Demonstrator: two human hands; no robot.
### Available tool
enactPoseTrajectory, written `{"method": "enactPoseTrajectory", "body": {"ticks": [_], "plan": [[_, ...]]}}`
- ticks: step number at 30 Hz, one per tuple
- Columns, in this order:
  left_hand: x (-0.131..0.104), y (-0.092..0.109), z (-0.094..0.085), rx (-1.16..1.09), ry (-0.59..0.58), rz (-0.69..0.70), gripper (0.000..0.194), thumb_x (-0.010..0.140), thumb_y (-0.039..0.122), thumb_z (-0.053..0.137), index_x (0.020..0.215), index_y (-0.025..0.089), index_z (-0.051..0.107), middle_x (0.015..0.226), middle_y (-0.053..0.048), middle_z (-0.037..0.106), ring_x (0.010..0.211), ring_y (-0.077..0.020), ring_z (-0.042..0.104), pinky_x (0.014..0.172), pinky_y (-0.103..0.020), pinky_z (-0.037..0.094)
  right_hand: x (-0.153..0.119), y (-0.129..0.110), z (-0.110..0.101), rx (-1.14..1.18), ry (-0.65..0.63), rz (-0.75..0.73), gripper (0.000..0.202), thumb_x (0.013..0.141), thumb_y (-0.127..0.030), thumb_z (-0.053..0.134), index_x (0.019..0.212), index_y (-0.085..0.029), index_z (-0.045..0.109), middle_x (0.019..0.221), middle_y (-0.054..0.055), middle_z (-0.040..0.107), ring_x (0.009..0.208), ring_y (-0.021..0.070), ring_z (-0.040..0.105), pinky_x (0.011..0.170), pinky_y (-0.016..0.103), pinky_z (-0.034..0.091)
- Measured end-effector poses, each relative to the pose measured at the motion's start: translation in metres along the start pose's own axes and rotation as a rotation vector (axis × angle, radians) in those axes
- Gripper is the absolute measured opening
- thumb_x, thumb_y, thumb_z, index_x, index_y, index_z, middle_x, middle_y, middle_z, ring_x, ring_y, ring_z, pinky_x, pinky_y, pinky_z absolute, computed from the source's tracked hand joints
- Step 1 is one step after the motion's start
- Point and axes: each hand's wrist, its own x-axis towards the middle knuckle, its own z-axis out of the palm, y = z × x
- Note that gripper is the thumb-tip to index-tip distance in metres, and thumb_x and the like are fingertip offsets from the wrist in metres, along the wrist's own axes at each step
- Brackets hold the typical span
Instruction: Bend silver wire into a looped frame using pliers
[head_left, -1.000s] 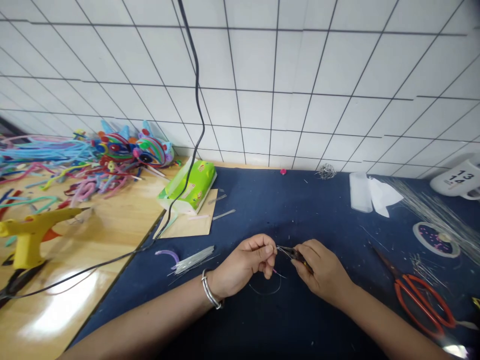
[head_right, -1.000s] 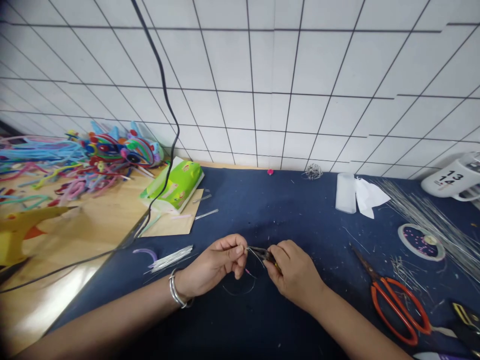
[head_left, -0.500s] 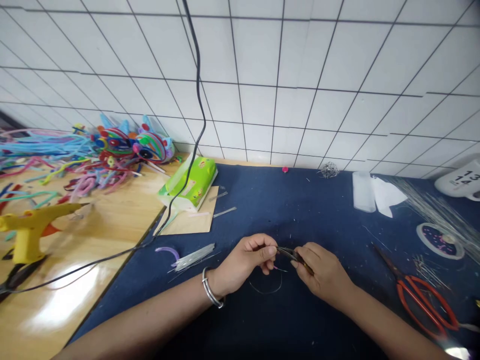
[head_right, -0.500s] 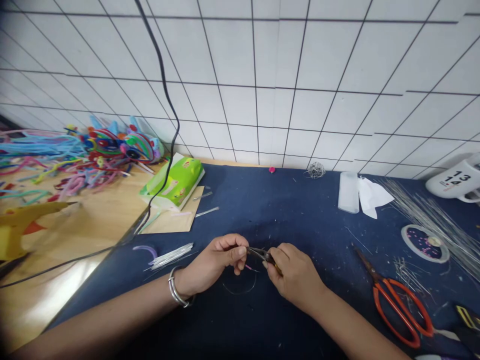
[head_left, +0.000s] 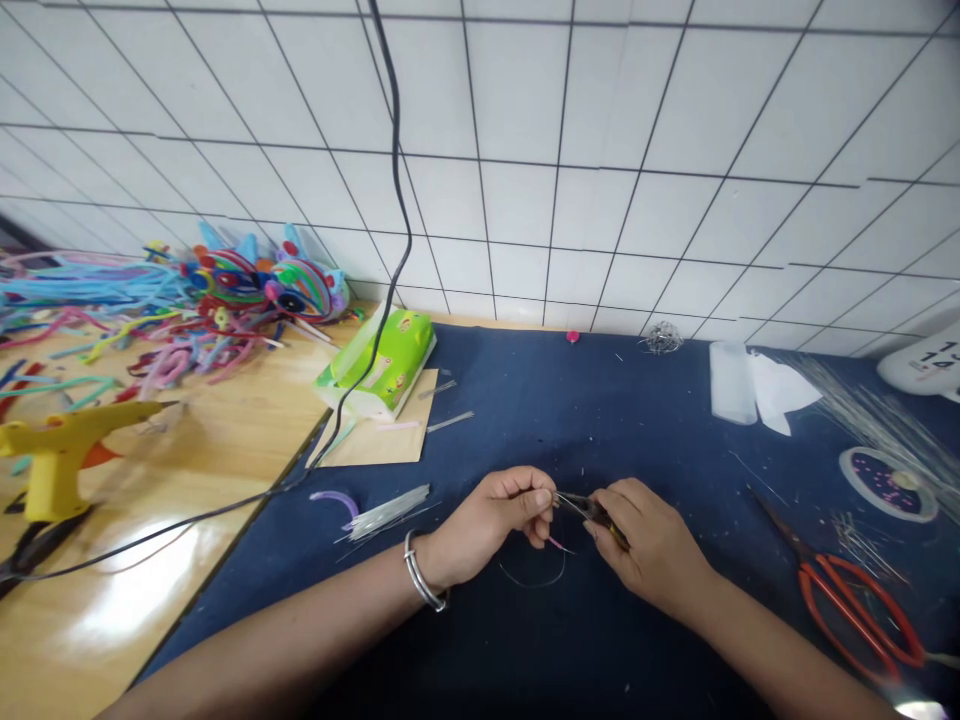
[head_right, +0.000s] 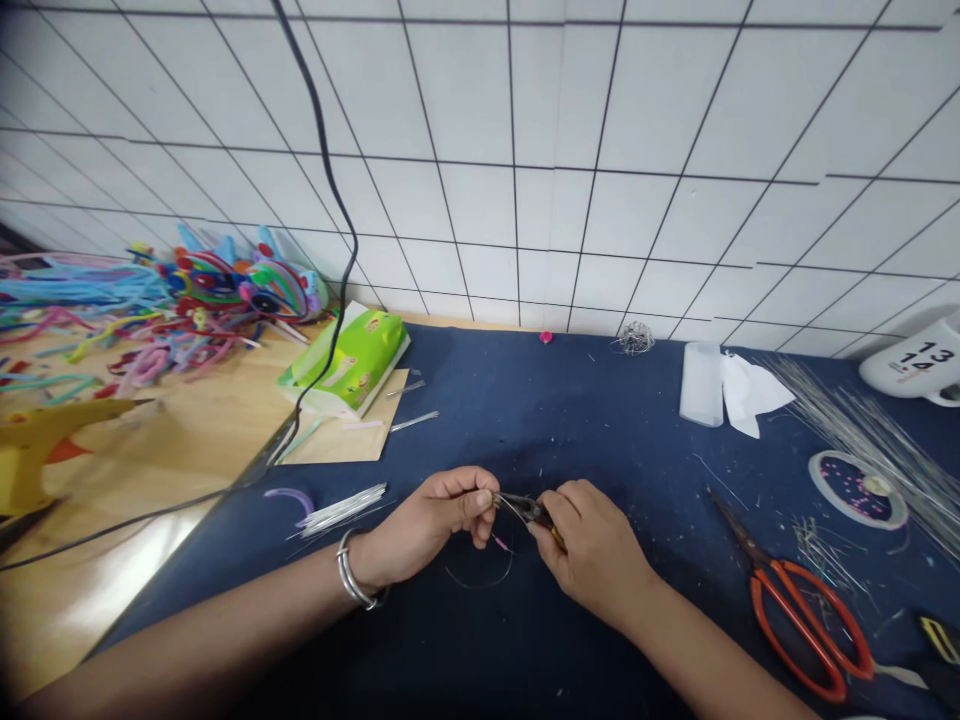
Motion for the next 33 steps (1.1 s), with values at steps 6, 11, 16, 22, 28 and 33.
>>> {"method": "enactPoseTrajectory", "body": {"ticks": [6,11,16,22,28,33], "plan": [[0.001,-0.003,0.000,-0.015,-0.008,0.014,0.014,0.082,0.026,0.052,0.080,0.012,0.052,0.069,-0.001,0.052,0.059,-0.0094,0.052,0.057,-0.024,0.043,0.000,0.002,0.002,-0.111,0.036,-0.046,0.018,0.082,-0.022,0.047,0.095,-0.012,0.055,0.080,0.007,0.053,0.074,0.0169,0.049,0.069,0.033,0.043],[0.000,-0.004,0.001,-0.041,-0.021,0.044,0.013,0.083,0.025,0.050,0.079,0.013,0.050,0.069,0.000,0.051,0.060,-0.0101,0.052,0.058,-0.026,0.043,-0.003,0.003,0.005,-0.129,0.053,-0.054,0.018,0.082,-0.021,0.047,0.094,-0.012,0.056,0.078,0.007,0.053,0.073,0.0162,0.050,0.067,0.032,0.043],[0.000,-0.006,0.002,-0.039,-0.032,0.063,0.012,0.084,0.025,0.049,0.080,0.013,0.049,0.069,0.000,0.051,0.059,-0.0095,0.052,0.061,-0.027,0.042,-0.005,0.002,0.006,-0.108,0.050,-0.044,0.018,0.082,-0.021,0.046,0.095,-0.012,0.056,0.079,0.007,0.053,0.073,0.0161,0.049,0.066,0.031,0.043],[-0.001,-0.008,0.002,-0.008,-0.018,0.112,0.012,0.084,0.024,0.049,0.080,0.013,0.050,0.067,0.000,0.051,0.061,-0.0099,0.052,0.063,-0.026,0.040,-0.005,0.000,0.008,-0.086,0.039,-0.033,0.019,0.083,-0.021,0.045,0.095,-0.012,0.056,0.077,0.007,0.052,0.072,0.0158,0.049,0.066,0.031,0.043],[-0.002,-0.009,0.005,0.042,0.029,0.153,0.012,0.084,0.025,0.049,0.080,0.014,0.051,0.065,0.000,0.052,0.061,-0.0101,0.051,0.064,-0.025,0.037,-0.006,-0.002,0.010,-0.059,0.072,-0.040,0.019,0.083,-0.021,0.044,0.094,-0.012,0.056,0.075,0.006,0.051,0.068,0.0148,0.049,0.063,0.029,0.043],[-0.003,-0.008,0.006,0.071,0.051,0.136,0.014,0.083,0.027,0.050,0.078,0.014,0.051,0.063,0.001,0.052,0.060,-0.0099,0.049,0.063,-0.025,0.037,-0.007,-0.002,0.011,-0.042,0.058,-0.044,0.019,0.083,-0.020,0.043,0.095,-0.012,0.056,0.075,0.006,0.051,0.068,0.0150,0.048,0.063,0.029,0.042]]}}
